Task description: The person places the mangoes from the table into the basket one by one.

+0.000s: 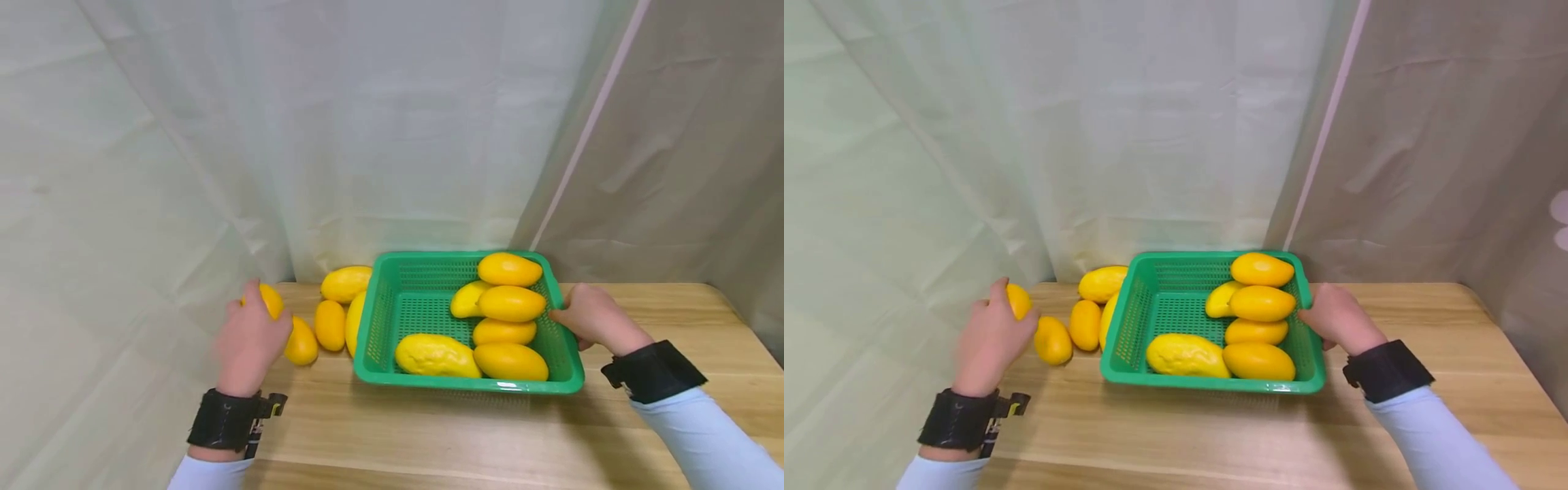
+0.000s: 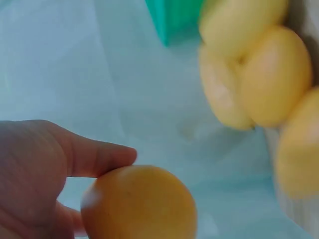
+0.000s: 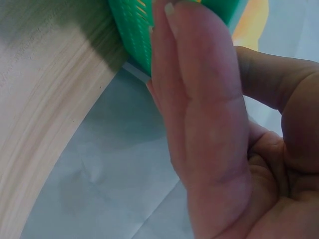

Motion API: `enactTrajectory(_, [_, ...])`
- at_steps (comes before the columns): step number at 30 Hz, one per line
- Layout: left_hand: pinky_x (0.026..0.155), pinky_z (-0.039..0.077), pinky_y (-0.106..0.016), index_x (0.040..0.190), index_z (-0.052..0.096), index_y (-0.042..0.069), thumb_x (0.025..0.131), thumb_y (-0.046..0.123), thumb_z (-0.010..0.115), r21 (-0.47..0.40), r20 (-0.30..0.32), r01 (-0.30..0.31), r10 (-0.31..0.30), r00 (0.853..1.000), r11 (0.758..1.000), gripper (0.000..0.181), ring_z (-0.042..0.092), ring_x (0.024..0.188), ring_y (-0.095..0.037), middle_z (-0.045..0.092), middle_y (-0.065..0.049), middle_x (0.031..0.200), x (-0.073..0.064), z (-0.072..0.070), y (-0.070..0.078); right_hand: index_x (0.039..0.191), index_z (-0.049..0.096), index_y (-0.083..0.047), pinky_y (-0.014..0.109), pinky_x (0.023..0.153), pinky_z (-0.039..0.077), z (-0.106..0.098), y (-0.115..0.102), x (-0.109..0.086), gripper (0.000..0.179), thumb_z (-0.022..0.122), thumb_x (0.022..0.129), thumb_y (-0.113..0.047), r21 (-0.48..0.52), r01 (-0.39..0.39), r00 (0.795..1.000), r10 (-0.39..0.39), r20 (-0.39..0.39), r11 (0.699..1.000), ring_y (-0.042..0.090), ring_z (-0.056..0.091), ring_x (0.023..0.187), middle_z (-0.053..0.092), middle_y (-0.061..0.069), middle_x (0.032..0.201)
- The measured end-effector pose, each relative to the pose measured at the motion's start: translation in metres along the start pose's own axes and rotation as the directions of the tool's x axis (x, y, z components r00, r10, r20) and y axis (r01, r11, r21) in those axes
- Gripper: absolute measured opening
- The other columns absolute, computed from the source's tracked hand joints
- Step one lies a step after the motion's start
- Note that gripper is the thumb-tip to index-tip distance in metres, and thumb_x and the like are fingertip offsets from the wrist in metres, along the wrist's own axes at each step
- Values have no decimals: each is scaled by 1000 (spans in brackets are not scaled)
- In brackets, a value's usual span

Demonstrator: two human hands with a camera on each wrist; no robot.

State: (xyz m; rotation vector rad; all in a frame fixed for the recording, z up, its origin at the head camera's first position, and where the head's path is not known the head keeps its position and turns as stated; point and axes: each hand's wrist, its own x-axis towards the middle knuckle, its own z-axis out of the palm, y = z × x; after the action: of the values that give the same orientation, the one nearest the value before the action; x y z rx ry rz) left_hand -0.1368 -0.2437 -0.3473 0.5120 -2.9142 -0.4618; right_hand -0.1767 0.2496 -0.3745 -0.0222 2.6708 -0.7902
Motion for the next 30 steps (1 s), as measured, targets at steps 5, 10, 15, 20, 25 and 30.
enactTrajectory(5, [52,44,-49,148,14,8,87,42,54,-57,-137,-146,137,981,988,80,58,81,-47,44,-33,124,-2,4,39,78,62,1,28,50,54,-1,1,-1,29,58,89,-25,-10,-6,1000,6,2,1000,15,59,47,55,6,64])
enactTrajectory(10, [60,49,-48,147,15,6,82,43,62,-125,-172,-254,231,958,959,88,59,89,-40,44,-26,131,-3,7,78,77,63,0,27,51,54,-1,0,-1,29,58,89,-26,-19,-13,1000,13,6,1000,15,60,47,54,6,63])
enactTrajectory(15, [72,51,-43,143,26,4,78,38,67,-226,-126,-336,315,941,914,85,57,97,-30,49,-17,129,-3,11,114,79,63,1,27,51,54,-2,-2,-2,29,58,90,-26,-23,-13,1000,13,9,1000,15,60,47,54,6,63])
enactTrajectory(20, [74,49,-37,135,40,10,73,33,72,-307,-63,-394,394,917,866,73,54,92,-21,54,-5,116,0,25,142,78,63,1,27,50,54,-1,-2,-3,29,59,89,-25,-23,-12,1000,12,3,1000,14,59,47,54,6,63])
enactTrajectory(25, [78,50,-36,133,39,12,71,26,74,-339,8,-433,463,886,835,72,54,94,-19,54,-4,116,1,43,164,76,61,0,27,50,54,-1,-2,-3,28,59,89,-25,-16,-19,1000,19,4,1000,14,59,47,55,6,63])
enactTrajectory(30, [73,50,-32,135,35,14,72,22,73,-265,63,-494,526,848,828,73,55,87,-18,54,-4,115,2,60,180,75,61,0,27,50,54,-1,-3,-4,28,59,89,-24,-25,-11,1000,11,-1,1000,14,59,46,54,6,61])
